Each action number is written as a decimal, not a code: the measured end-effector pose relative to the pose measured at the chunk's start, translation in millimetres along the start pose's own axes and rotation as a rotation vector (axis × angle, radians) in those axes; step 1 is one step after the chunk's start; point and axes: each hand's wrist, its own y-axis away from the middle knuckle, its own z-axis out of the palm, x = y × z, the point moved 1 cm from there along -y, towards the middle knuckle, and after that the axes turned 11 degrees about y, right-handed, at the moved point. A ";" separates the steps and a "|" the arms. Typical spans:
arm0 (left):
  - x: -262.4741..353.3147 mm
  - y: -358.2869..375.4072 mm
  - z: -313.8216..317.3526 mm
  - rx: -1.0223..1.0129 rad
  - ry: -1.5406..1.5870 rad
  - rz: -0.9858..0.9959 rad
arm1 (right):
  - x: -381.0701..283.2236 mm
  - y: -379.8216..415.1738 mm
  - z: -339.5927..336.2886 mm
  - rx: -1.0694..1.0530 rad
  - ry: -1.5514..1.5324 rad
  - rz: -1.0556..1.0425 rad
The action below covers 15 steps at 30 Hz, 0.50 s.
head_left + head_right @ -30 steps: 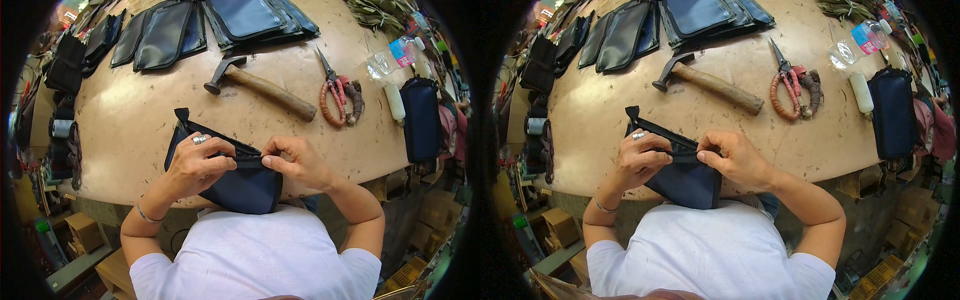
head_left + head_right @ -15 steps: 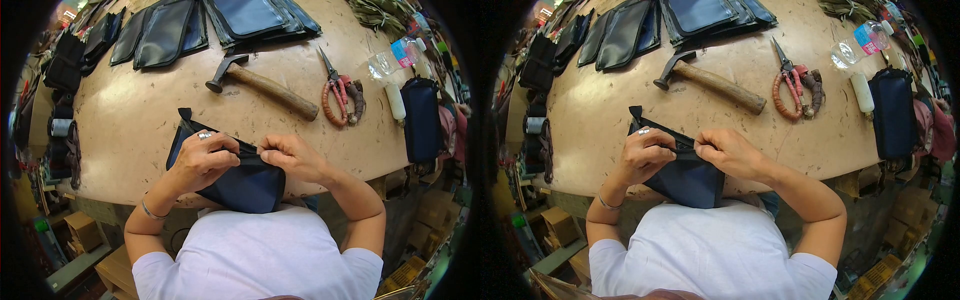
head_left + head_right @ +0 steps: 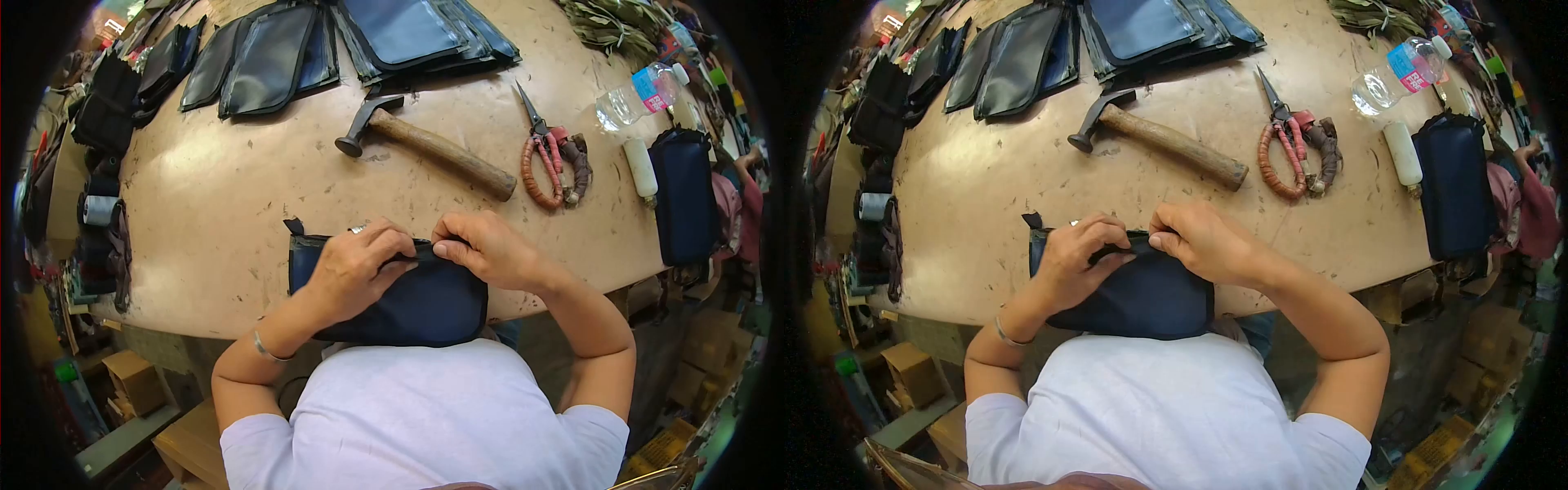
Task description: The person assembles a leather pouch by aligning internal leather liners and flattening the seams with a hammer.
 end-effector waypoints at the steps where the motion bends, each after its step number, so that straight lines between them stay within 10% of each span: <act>1: -0.6 0.0 -8.8 -0.106 0.075 -0.072 | 0.4 3.1 0.8 0.014 0.007 -0.036; 4: -1.1 -8.1 -42.4 -0.406 0.244 -0.372 | -0.2 7.0 1.6 0.030 -0.042 -0.049; 15: -13.0 10.8 -26.5 -0.073 -0.126 0.239 | 5.1 16.0 7.5 0.158 -0.020 -0.093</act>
